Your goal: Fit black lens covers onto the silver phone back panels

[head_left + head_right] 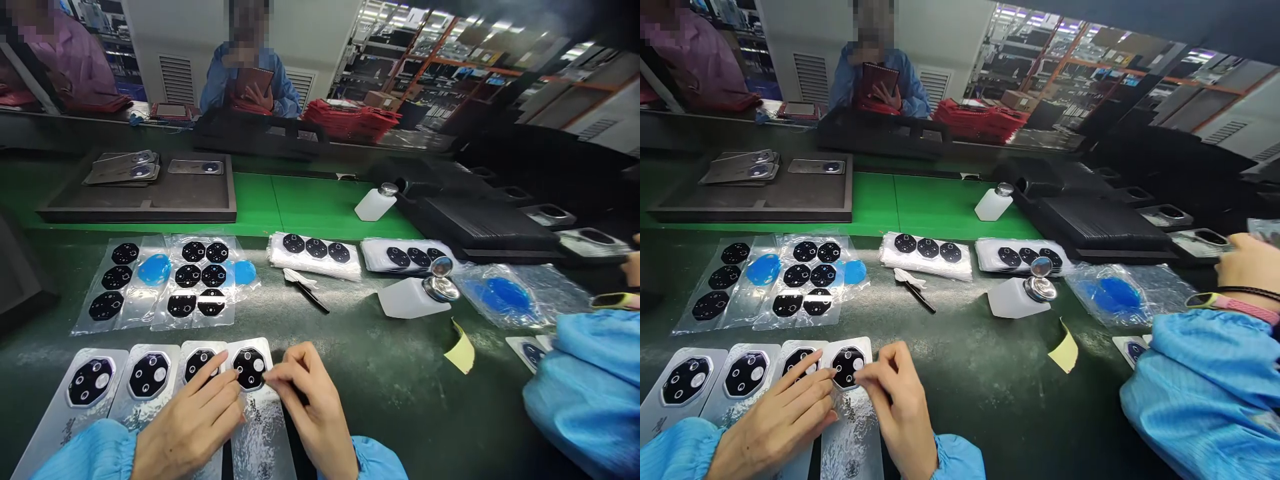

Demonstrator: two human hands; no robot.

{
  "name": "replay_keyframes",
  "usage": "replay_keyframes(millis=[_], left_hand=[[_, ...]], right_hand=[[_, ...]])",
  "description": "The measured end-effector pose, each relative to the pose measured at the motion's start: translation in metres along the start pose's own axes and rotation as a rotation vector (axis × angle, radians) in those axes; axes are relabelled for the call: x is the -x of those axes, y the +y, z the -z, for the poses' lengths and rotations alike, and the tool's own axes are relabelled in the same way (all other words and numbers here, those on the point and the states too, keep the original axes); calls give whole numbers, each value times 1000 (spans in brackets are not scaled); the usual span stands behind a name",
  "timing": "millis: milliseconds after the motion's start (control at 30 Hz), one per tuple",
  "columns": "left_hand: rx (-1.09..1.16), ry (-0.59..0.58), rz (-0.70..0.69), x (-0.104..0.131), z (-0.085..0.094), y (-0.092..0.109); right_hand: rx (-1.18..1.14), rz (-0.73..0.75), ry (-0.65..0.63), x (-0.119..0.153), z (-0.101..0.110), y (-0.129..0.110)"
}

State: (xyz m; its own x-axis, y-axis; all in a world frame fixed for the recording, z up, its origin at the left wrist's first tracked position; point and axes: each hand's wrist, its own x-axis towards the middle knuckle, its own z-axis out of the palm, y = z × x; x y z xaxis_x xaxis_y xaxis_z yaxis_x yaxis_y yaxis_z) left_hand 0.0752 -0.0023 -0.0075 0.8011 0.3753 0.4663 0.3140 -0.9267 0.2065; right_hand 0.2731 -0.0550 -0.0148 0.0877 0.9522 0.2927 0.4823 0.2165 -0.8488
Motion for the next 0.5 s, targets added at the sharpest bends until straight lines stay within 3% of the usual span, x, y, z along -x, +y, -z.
replay_keyframes(millis=[133, 200, 367, 500], left_hand=[[11, -18, -18, 2, -2, 0], [10, -22, -21, 3, -4, 0], [5, -56, -23, 5, -7, -1], [9, -96, -23, 4, -8, -2]], right_hand=[[-72, 68, -183, 18, 2, -6], [-78, -20, -225, 27, 0, -5], [-198, -459, -135, 47, -11, 7], [-233, -441, -68, 56, -21, 17]])
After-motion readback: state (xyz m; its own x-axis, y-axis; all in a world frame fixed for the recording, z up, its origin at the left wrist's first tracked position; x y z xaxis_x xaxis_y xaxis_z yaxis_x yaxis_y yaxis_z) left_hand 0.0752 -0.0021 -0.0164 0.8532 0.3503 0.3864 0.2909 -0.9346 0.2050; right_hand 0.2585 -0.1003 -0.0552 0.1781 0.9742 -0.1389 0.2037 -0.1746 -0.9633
